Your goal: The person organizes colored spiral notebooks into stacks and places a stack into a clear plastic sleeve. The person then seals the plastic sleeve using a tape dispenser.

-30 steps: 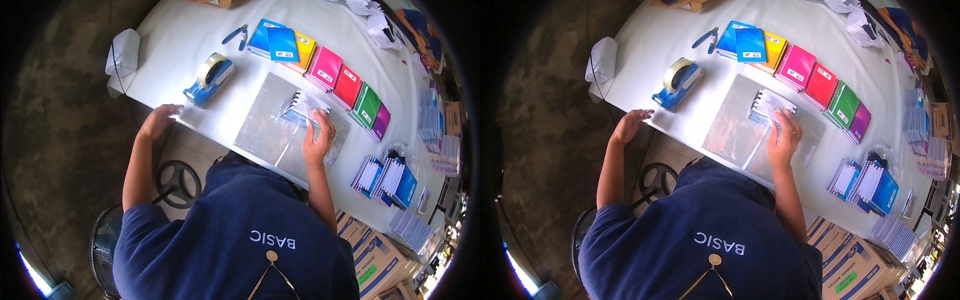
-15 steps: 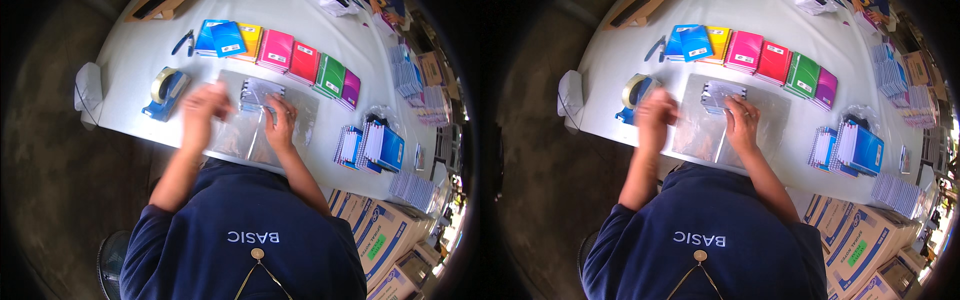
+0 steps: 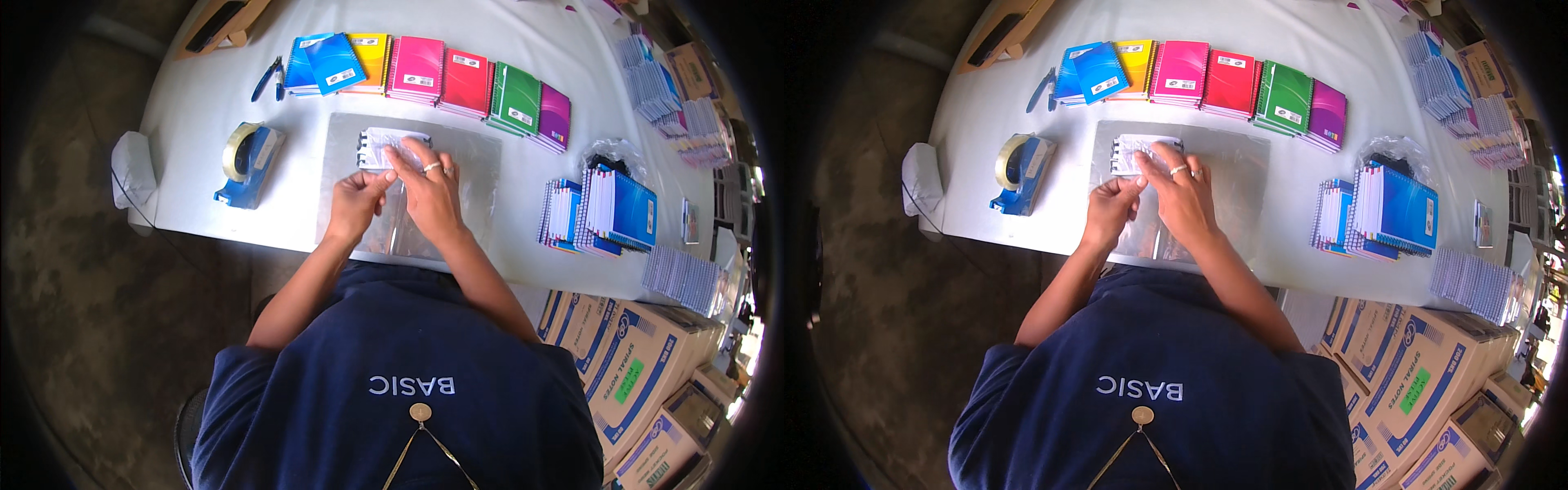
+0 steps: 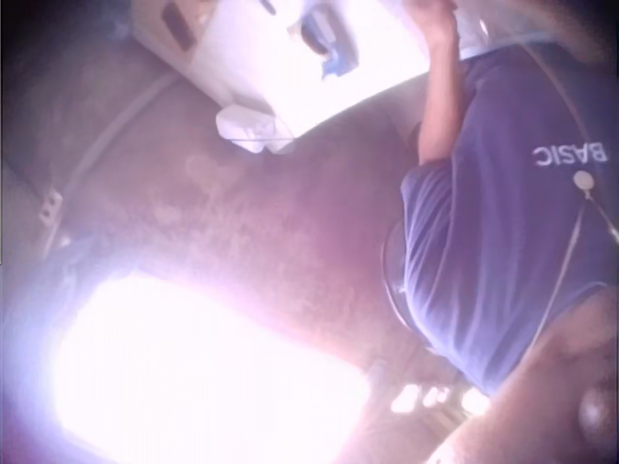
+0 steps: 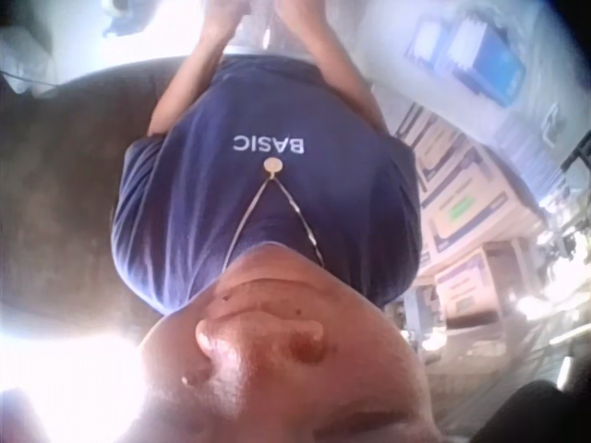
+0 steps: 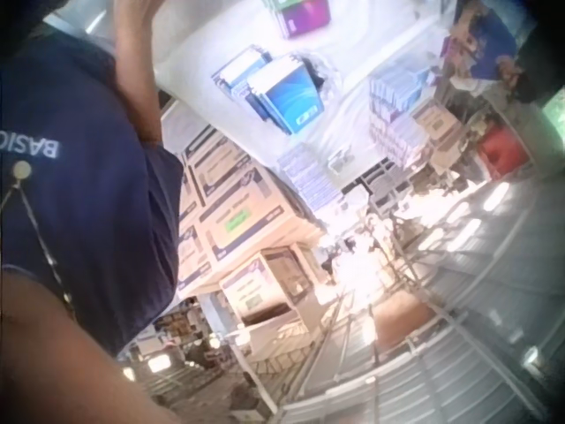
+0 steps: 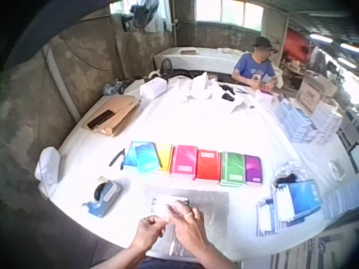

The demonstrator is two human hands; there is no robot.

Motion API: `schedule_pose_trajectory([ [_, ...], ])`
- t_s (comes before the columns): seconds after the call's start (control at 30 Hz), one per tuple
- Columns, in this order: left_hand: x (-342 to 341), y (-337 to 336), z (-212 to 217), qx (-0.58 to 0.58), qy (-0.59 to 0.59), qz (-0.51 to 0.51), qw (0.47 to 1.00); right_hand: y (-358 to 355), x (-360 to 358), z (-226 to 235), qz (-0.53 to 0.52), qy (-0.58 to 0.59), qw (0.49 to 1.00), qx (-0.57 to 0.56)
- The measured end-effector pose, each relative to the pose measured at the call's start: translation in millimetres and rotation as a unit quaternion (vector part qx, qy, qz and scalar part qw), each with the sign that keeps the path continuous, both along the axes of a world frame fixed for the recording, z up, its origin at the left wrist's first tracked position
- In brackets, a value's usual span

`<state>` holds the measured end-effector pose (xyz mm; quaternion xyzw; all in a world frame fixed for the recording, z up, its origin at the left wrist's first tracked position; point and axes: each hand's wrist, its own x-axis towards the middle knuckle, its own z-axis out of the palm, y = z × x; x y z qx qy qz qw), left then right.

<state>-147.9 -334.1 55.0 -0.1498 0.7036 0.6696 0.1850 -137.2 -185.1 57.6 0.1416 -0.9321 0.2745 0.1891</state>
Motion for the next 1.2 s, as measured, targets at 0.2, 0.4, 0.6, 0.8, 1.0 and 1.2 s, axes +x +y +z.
schedule_pose_trajectory([
  [0.2,-30.0,-34.2,-61.9,-0.364,0.139,-0.064,0.919,0.2,-7.7,29.0,0.041,-0.029,0.999,0.001],
  [0.4,-36.5,-34.9,-35.2,-0.323,0.330,-0.142,0.876,44.3,50.3,70.0,-0.029,-0.183,0.980,-0.079],
  [0.6,-17.0,0.3,-42.0,-0.316,0.386,-0.273,0.822,154.7,196.2,109.3,-0.282,-0.301,0.910,-0.035],
  [0.8,-15.3,148.8,49.1,0.051,0.138,-0.363,0.920,278.2,277.4,44.6,-0.528,-0.101,0.827,0.164],
  [1.0,-14.9,267.2,84.5,0.171,-0.132,-0.360,0.908,366.2,274.9,-56.3,-0.472,0.012,0.861,0.187],
  [1.2,-7.7,263.7,80.3,0.236,-0.058,-0.339,0.909,314.5,241.2,-13.9,-0.452,0.121,0.882,0.060],
])
